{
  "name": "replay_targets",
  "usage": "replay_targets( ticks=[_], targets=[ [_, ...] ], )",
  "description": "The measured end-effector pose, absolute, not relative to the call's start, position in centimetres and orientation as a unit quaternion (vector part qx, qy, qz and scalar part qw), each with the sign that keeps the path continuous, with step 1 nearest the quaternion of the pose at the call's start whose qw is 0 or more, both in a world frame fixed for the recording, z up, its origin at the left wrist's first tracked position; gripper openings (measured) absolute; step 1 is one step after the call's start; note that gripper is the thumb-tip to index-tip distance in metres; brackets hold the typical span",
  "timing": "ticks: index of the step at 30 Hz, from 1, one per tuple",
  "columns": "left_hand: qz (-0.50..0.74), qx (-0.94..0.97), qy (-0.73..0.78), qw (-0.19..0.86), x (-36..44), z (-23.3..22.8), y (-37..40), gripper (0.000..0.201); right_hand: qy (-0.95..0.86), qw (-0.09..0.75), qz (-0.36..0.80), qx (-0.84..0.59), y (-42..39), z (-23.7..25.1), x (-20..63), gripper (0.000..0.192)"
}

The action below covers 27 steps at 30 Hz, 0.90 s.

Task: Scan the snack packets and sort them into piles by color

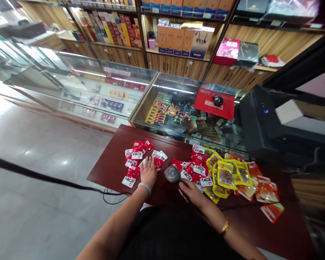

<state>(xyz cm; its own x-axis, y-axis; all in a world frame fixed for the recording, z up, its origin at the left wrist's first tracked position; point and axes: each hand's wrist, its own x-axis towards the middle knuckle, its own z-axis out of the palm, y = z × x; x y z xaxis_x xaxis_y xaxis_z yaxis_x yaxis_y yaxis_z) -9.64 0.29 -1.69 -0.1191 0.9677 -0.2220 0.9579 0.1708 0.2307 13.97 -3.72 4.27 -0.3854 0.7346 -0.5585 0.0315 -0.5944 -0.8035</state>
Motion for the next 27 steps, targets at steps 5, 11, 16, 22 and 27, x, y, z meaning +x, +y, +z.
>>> replay_targets(
  ticks=[5,11,16,22,27],
  targets=[
    [0.01,0.579,0.796,0.176,-9.6,-0.1,3.0,0.068,-0.369,0.243,0.737,-0.512,-4.2,4.1,14.2,0.053],
    [-0.002,0.535,0.831,0.152,-10.4,0.0,6.6,0.068,-0.359,0.251,0.74,-0.51,-4.6,4.1,14.7,0.053],
    [-0.037,0.552,0.811,0.188,-11.5,-0.8,8.3,0.05,-0.36,0.262,0.732,-0.515,-4.8,4.3,14.9,0.049],
    [0.081,0.522,0.796,0.295,-12.2,-0.8,8.1,0.034,-0.359,0.269,0.742,-0.499,-4.8,5.2,15.2,0.05],
    [0.214,0.477,0.75,0.406,-9.4,-0.4,7.1,0.04,-0.366,0.277,0.74,-0.492,-4.6,5.3,15.4,0.051]
  ],
)
